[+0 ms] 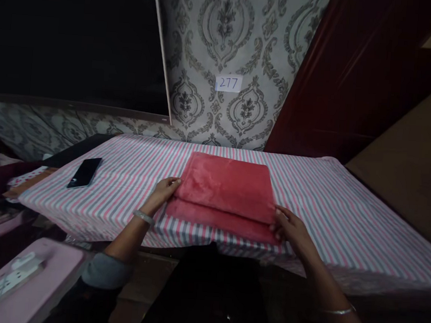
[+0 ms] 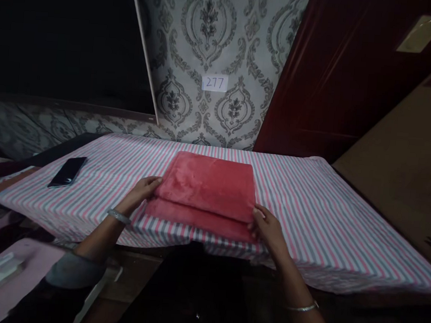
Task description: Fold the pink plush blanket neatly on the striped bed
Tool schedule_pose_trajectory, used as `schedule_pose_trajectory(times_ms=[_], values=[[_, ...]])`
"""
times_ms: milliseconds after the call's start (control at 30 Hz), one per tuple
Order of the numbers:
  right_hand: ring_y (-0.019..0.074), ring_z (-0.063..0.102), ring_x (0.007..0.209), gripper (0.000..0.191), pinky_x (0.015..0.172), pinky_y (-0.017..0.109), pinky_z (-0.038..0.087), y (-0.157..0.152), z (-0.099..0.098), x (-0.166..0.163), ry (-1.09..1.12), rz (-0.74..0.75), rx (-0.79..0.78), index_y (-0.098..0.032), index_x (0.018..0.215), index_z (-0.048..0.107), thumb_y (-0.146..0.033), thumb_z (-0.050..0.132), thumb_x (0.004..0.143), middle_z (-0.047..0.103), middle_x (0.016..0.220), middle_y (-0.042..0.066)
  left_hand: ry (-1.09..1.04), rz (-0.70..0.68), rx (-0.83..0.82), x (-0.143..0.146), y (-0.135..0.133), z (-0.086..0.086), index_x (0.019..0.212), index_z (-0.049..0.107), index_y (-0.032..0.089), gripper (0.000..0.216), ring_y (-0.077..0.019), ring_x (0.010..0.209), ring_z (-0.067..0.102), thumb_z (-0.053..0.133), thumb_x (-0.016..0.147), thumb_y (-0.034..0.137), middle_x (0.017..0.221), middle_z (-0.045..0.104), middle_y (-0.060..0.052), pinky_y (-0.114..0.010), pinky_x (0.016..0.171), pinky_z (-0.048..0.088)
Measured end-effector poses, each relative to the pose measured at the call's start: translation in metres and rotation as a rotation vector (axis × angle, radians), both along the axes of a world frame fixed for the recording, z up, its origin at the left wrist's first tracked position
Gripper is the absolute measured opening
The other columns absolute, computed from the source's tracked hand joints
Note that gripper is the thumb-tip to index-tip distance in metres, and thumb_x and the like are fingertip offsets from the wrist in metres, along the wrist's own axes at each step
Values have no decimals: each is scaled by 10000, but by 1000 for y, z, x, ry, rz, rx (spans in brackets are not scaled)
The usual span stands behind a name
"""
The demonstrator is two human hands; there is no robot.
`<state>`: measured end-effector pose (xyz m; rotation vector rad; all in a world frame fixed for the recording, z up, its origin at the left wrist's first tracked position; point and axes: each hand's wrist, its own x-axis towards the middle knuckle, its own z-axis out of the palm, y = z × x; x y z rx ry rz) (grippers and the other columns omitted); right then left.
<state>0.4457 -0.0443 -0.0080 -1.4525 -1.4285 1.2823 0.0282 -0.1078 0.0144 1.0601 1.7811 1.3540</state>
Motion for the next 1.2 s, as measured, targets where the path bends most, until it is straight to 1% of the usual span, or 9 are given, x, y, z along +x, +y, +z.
schedule_pose_trajectory(times_ms=[133, 333, 533, 733, 833, 933, 1033, 1133, 1200], values=[[186, 634, 457, 803, 375, 256, 487, 1, 7, -14, 87, -49, -64, -140, 1505, 427, -453, 688, 813, 709, 724, 55, -20, -19, -73, 5, 0, 7, 1245, 642, 81, 595, -153, 363, 505, 750, 813, 476, 454, 535, 32, -242, 405, 353], [209, 714, 739, 798, 496, 271, 585, 16, 5, -27, 270, -51, 2, -225, 1448, 483, -399, 761, 721, 747, 1021, 56, -30, 16, -135, 19, 10, 17, 1399, 491, 97, 738, -117, 388, 521, 794, 784, 369, 612, 570, 55, -219, 404, 417], [166, 658, 682, 815, 583, 271, 553, 7, 12, -21, 263, -57, 241, -187, 1453, 505, -455, 717, 714, 728, 932, 40, -41, -4, 97, 27, 0, 19, 1132, 617, 120, 416, -69, 467, 482, 725, 772, 299, 674, 546, 53, -165, 414, 392], [163, 630, 655, 857, 598, 280, 529, -1, -24, -8, 140, -116, 170, -150, 1472, 484, -521, 676, 723, 673, 839, 23, -91, 53, -13, 33, -13, -4, 1129, 588, 155, 418, -72, 432, 465, 687, 756, 314, 772, 556, 39, -220, 416, 416], [141, 583, 621, 805, 586, 262, 497, -3, -33, -8, 76, -133, 251, -146, 1471, 490, -525, 641, 777, 629, 788, -5, 33, 56, 98, 31, -16, -11, 1109, 622, 164, 388, -105, 565, 554, 656, 760, 330, 879, 624, -10, -244, 534, 483], [119, 504, 553, 777, 541, 240, 450, -9, -31, -10, 42, -130, 336, -164, 1488, 477, -519, 622, 812, 560, 706, -46, 136, 85, 218, 29, -19, -16, 1130, 640, 170, 419, -164, 800, 632, 630, 760, 366, 997, 661, -48, -277, 697, 527], [137, 522, 557, 787, 549, 257, 472, -13, -34, -8, 22, -115, 308, -151, 1474, 493, -541, 619, 802, 558, 690, -42, 142, 46, 145, 24, -23, -23, 1113, 644, 155, 443, -197, 846, 645, 619, 746, 402, 972, 677, -64, -312, 743, 537], [204, 641, 693, 822, 660, 338, 553, -6, -41, 2, -34, -79, 246, -122, 1459, 501, -591, 599, 791, 662, 811, 37, 155, -36, 41, 9, -26, -25, 1203, 627, 138, 569, -218, 834, 666, 626, 761, 496, 1024, 694, -98, -347, 730, 560], [260, 688, 846, 827, 770, 409, 576, 8, -39, 9, -130, -87, 295, -123, 1447, 512, -615, 590, 788, 709, 974, 113, 262, -25, 21, -5, -22, -17, 1320, 582, 136, 698, -238, 870, 683, 634, 773, 567, 1166, 679, -141, -388, 760, 580]])
